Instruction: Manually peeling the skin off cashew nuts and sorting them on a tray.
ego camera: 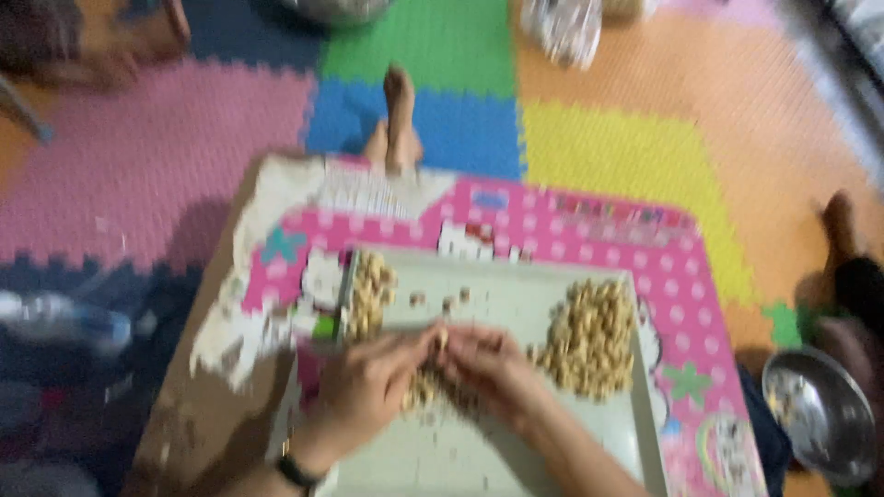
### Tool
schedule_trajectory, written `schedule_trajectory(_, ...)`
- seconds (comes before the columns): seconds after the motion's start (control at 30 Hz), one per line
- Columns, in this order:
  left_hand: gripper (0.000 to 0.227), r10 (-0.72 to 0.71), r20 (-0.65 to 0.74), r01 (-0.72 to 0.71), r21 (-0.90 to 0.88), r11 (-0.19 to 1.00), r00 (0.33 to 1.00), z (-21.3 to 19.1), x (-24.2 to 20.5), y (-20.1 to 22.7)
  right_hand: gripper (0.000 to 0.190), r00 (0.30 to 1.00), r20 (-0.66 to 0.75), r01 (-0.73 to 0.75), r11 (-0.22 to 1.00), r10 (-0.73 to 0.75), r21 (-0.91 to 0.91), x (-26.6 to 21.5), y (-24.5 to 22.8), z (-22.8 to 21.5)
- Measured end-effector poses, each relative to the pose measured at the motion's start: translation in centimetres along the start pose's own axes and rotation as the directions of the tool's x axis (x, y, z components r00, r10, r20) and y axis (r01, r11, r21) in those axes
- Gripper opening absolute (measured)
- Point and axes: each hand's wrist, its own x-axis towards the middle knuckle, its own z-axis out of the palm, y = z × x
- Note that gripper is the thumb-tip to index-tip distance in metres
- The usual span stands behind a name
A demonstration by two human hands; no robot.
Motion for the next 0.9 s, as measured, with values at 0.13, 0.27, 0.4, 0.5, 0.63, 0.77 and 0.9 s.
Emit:
schedule_trajectory(0.13, 0.047, 0.109, -0.130, -0.115, -0.040, 0.993, 0.985, 1.7, 0.0, -1.1, 0.027, 0.999, -0.019, -0.027, 0.999, 0.028, 0.043, 0.0, -0.2, 0.4)
schedule_trajectory(0.27, 0.052, 0.129, -0.092, -0.124, 0.059, 0.990, 0.987, 4.3, 0.1, -5.2, 0.024, 0.997, 0.081, -0.005, 0.993, -0.005, 0.122, 0.5, -0.4, -0.3)
schedule_trajectory(0.4, 0.059, 0.095, -0.129, -0.080, 0.118, 0.990, 0.987, 6.8, -0.5, -8.3, 0.023, 0.977, 0.213, -0.020, 0.985, -0.017, 0.171, 0.6, 0.0, -0.6)
schedule_trajectory(0.5, 0.061, 0.298, -0.105, -0.276, 0.185, 0.943, 0.949, 7.6, 0.1, -11.3, 0.021, 0.981, 0.190, -0.077, 0.977, 0.039, 0.198, 0.9, -0.2, -1.0)
schedule_trajectory(0.63, 0.059, 0.144, -0.006, -0.143, 0.065, 0.988, 0.990, 9.8, -0.3, -13.9, 0.019, 0.983, 0.184, -0.057, 0.981, 0.023, 0.183, 1.8, 0.2, -2.2)
schedule_trajectory(0.77, 0.067, 0.158, 0.059, -0.163, 0.102, 0.981, 0.986, 11.2, -0.1, -17.4, 0.018, 0.985, 0.167, -0.079, 0.983, 0.052, 0.163, 2.1, 0.4, -2.5)
schedule_trajectory(0.9, 0.070, -0.023, 0.314, -0.062, 0.258, 0.964, 0.949, 15.2, 0.2, -24.5, 0.019, 0.979, 0.204, -0.045, 0.994, 0.022, 0.105, 3.0, 1.0, -3.5)
